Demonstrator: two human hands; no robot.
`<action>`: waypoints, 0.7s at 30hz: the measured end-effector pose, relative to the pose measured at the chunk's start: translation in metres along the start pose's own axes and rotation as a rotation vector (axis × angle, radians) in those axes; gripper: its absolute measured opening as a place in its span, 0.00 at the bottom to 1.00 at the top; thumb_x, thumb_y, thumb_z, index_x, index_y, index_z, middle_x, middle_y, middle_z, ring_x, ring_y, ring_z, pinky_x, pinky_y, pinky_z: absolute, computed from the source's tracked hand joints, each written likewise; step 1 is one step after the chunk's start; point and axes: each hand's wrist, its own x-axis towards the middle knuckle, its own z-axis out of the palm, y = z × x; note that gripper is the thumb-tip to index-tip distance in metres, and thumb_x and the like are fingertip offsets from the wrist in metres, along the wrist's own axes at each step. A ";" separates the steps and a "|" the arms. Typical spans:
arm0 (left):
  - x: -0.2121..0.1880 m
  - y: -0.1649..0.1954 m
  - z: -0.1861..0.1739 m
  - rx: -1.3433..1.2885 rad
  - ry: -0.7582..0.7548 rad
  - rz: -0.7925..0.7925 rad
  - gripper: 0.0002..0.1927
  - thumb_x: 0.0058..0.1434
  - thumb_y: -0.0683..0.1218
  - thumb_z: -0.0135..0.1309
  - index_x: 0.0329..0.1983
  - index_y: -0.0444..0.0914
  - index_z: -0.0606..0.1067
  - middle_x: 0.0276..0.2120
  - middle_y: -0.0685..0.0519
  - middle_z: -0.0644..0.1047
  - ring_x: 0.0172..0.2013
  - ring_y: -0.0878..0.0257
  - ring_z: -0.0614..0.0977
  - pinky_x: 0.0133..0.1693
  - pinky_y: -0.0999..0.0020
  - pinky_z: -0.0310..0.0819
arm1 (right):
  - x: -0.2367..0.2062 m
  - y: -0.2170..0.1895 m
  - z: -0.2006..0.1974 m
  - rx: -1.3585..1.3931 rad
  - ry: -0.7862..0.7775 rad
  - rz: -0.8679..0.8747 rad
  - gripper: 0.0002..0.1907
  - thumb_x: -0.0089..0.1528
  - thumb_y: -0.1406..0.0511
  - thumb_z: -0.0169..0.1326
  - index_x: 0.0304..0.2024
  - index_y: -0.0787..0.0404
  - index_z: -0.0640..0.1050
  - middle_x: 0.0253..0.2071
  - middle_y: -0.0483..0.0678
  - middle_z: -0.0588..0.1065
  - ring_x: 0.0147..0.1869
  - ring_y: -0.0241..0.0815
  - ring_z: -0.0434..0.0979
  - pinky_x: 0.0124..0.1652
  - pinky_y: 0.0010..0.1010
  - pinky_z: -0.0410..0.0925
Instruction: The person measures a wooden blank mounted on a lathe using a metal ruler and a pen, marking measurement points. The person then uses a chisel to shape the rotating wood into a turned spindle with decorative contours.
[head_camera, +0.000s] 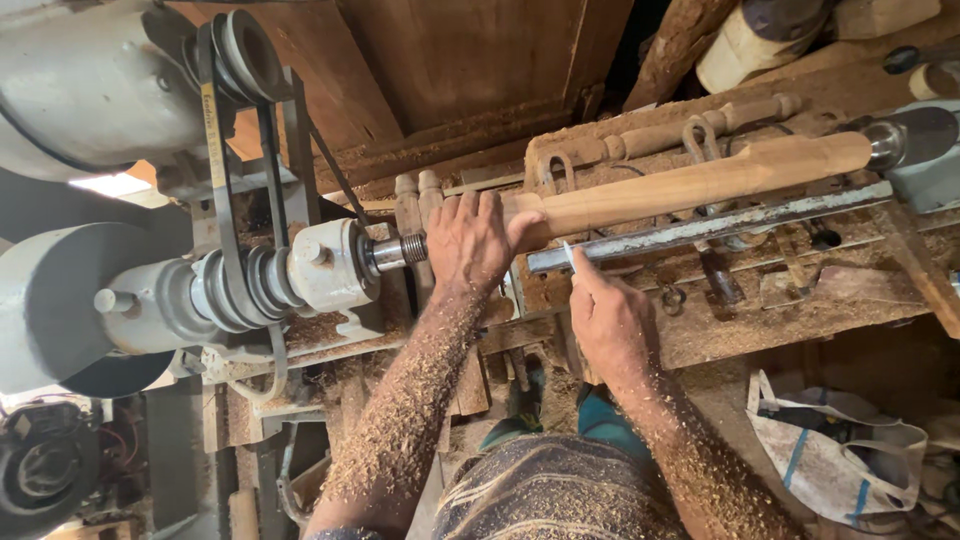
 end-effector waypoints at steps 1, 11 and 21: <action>-0.002 0.001 -0.002 -0.011 -0.013 -0.007 0.32 0.65 0.72 0.49 0.38 0.38 0.77 0.32 0.49 0.77 0.34 0.53 0.79 0.40 0.57 0.69 | 0.000 0.001 0.002 -0.018 0.002 0.002 0.20 0.65 0.65 0.52 0.59 0.60 0.78 0.32 0.62 0.78 0.35 0.60 0.81 0.33 0.48 0.71; -0.004 0.007 -0.010 -0.026 0.020 -0.012 0.32 0.64 0.72 0.49 0.44 0.39 0.74 0.37 0.50 0.76 0.40 0.54 0.77 0.44 0.57 0.68 | 0.003 0.005 0.006 -0.047 0.016 -0.046 0.19 0.66 0.65 0.52 0.60 0.60 0.77 0.28 0.62 0.76 0.32 0.60 0.79 0.33 0.48 0.69; -0.003 0.006 -0.012 -0.026 0.002 0.000 0.32 0.66 0.72 0.48 0.43 0.38 0.75 0.37 0.49 0.76 0.40 0.54 0.77 0.44 0.56 0.68 | 0.006 0.001 0.000 -0.100 -0.085 0.051 0.21 0.66 0.64 0.52 0.62 0.57 0.76 0.23 0.57 0.76 0.25 0.52 0.79 0.28 0.44 0.69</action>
